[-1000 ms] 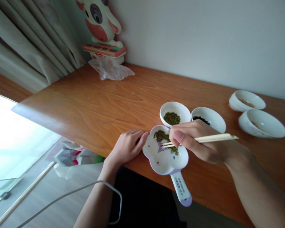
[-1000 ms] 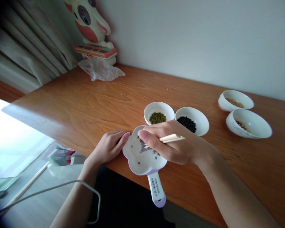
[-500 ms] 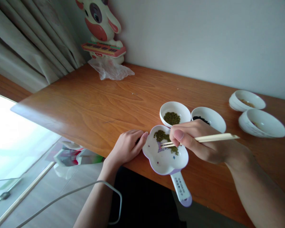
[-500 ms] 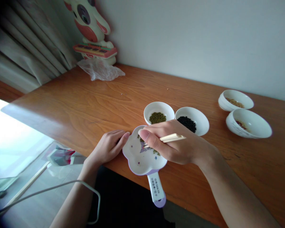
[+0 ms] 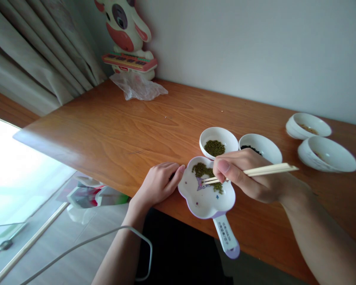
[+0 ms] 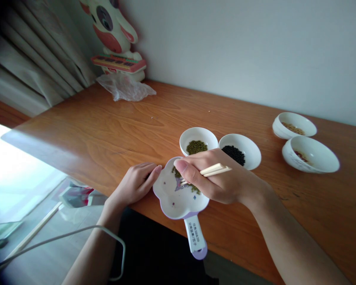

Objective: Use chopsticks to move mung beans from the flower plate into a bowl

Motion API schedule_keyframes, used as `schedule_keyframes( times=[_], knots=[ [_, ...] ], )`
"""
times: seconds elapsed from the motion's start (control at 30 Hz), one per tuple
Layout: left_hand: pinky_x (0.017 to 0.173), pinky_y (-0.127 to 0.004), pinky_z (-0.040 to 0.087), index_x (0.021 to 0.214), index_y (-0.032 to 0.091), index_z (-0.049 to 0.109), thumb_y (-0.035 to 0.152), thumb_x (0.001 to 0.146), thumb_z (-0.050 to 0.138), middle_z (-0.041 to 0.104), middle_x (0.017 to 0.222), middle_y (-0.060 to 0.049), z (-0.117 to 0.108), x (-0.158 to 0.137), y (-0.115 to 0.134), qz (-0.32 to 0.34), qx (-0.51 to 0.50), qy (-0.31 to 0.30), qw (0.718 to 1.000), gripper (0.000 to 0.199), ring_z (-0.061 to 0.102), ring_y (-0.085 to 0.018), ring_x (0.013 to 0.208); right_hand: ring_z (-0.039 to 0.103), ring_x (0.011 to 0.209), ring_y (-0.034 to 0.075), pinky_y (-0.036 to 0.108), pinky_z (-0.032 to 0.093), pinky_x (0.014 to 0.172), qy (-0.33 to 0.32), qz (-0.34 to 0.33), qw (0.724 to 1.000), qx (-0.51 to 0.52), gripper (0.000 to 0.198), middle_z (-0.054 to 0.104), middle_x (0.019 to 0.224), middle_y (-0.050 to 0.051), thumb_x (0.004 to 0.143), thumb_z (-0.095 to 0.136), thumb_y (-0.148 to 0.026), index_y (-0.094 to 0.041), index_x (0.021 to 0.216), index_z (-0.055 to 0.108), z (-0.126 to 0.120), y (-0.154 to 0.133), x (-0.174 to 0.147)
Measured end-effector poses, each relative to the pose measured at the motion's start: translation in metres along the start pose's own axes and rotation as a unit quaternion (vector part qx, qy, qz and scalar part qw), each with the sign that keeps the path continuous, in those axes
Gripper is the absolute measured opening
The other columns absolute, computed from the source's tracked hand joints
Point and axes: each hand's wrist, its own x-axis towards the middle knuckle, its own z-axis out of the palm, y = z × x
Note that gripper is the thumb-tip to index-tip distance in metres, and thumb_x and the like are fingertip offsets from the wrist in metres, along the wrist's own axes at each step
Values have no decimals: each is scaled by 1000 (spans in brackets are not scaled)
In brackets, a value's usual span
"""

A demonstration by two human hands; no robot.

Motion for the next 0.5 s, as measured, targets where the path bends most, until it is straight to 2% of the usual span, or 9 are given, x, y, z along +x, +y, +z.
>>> schedule_keyframes(
  times=[0.13, 0.23, 0.37, 0.5],
  knots=[
    [64, -28, 33, 76, 19, 44, 37, 113, 38, 53, 72, 1, 0, 0, -1, 7, 1, 4, 1000, 41, 46, -11, 63, 45, 60, 12, 32, 32, 62, 20, -11, 1000, 4, 52, 55, 68, -2, 114, 30, -47, -20, 78, 55, -5, 1, -3],
    [65, -29, 34, 76, 20, 43, 37, 113, 37, 52, 72, 1, 2, 0, -2, 10, 3, 6, 1000, 41, 47, -12, 64, 52, 64, 14, 34, 37, 66, 58, -7, 998, 7, 54, 59, 70, 0, 114, 30, -48, -21, 77, 59, -17, 5, -12],
    [65, -29, 33, 76, 20, 42, 37, 113, 38, 50, 71, 2, 2, 0, -3, 8, 9, 4, 1000, 41, 46, -12, 63, 56, 65, 17, 38, 39, 66, 163, 29, 986, 16, 61, 62, 72, 3, 111, 29, -58, -22, 77, 65, -42, 16, -30],
    [65, -29, 33, 75, 20, 41, 37, 113, 38, 50, 71, 1, 1, 0, -3, 6, 6, 1, 1000, 41, 45, -12, 63, 64, 76, 23, 42, 44, 75, 285, 43, 957, -5, 70, 69, 77, 7, 108, 27, -66, -23, 70, 68, -61, 30, -45]
  ],
)
